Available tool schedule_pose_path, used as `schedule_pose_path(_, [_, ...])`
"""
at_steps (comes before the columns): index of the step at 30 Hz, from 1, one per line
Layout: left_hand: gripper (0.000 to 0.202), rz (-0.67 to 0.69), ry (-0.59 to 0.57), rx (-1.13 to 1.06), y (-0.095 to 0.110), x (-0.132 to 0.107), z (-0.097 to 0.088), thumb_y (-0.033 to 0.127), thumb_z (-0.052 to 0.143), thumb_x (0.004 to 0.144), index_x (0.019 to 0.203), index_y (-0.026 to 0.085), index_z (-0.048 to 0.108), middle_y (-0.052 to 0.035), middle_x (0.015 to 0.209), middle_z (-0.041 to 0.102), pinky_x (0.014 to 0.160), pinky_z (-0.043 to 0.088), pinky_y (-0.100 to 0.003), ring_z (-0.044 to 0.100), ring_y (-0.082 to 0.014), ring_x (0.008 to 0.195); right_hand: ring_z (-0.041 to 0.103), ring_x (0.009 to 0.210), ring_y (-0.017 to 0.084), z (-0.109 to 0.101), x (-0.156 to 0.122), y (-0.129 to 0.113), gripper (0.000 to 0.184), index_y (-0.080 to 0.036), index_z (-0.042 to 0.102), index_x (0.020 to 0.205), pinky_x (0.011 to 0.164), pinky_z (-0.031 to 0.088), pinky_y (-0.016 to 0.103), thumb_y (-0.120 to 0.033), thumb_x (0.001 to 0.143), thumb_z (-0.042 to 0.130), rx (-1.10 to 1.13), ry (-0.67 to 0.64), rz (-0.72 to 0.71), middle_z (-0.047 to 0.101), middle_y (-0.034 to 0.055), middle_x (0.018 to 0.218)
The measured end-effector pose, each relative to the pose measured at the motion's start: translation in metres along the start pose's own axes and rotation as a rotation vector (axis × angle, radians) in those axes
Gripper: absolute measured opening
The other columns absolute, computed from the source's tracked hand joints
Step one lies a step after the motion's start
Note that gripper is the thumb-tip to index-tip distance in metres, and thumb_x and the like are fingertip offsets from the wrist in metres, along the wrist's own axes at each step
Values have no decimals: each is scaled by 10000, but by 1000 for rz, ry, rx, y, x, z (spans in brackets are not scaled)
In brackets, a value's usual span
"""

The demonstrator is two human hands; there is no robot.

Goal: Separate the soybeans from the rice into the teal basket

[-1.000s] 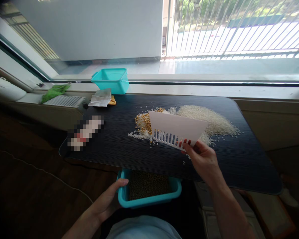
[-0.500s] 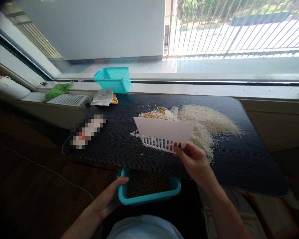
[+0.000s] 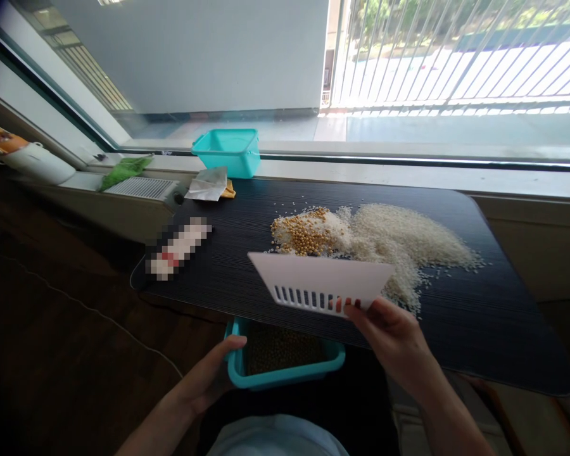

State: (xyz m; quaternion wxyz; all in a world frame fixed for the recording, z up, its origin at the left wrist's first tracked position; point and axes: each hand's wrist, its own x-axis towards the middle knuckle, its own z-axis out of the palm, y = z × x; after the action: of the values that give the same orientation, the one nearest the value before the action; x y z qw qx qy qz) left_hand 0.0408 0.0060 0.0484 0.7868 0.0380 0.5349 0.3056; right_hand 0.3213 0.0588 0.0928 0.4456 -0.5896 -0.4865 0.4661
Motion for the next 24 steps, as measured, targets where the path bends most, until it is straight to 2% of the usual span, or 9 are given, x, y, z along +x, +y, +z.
schedule_pose_path(2, [424,-7,4,1,-1,1,3,312,633,757,1126,110,580,-115,1018,698,823,513,-366,642,-269,985,689,760,232,-3,13,3,213,-233,725,746,773,557,364,-421,649,750,-2,193,-55,740,22,776])
schedule_pose_path(4, [425,-28,-2,-26,-3,1,5,304,622,766,1138,109,565,-112,1008,700,825,511,-359,640,-265,990,685,761,227,-4,27,6,195,-235,710,741,766,550,363,-412,666,739,-12,282,-87,734,14,775])
schedule_pose_path(10, [436,-30,3,-32,-4,-2,11,280,599,780,1172,101,528,-123,1050,688,826,506,-353,633,-261,1007,675,789,207,-4,50,19,173,-247,703,825,775,519,333,-388,725,696,-92,226,-136,729,-5,820])
schedule_pose_path(15, [462,-35,3,-7,-3,0,11,290,604,775,1187,102,515,-126,1074,680,830,504,-351,626,-262,1022,681,803,222,2,52,18,164,-247,712,803,748,520,318,-389,726,682,-184,232,-125,737,2,813])
schedule_pose_path(20, [483,-44,9,-13,-4,1,10,288,594,776,1211,99,498,-131,1090,672,834,502,-366,621,-268,1028,693,789,226,8,52,10,131,-257,725,796,700,535,299,-343,715,669,-239,180,-137,746,-8,799])
schedule_pose_path(24, [485,-39,7,-14,-5,1,9,281,597,774,1212,100,498,-130,1096,670,839,502,-368,618,-267,1033,696,798,224,9,48,11,123,-259,728,791,729,537,299,-326,707,670,-233,154,-137,747,-12,800])
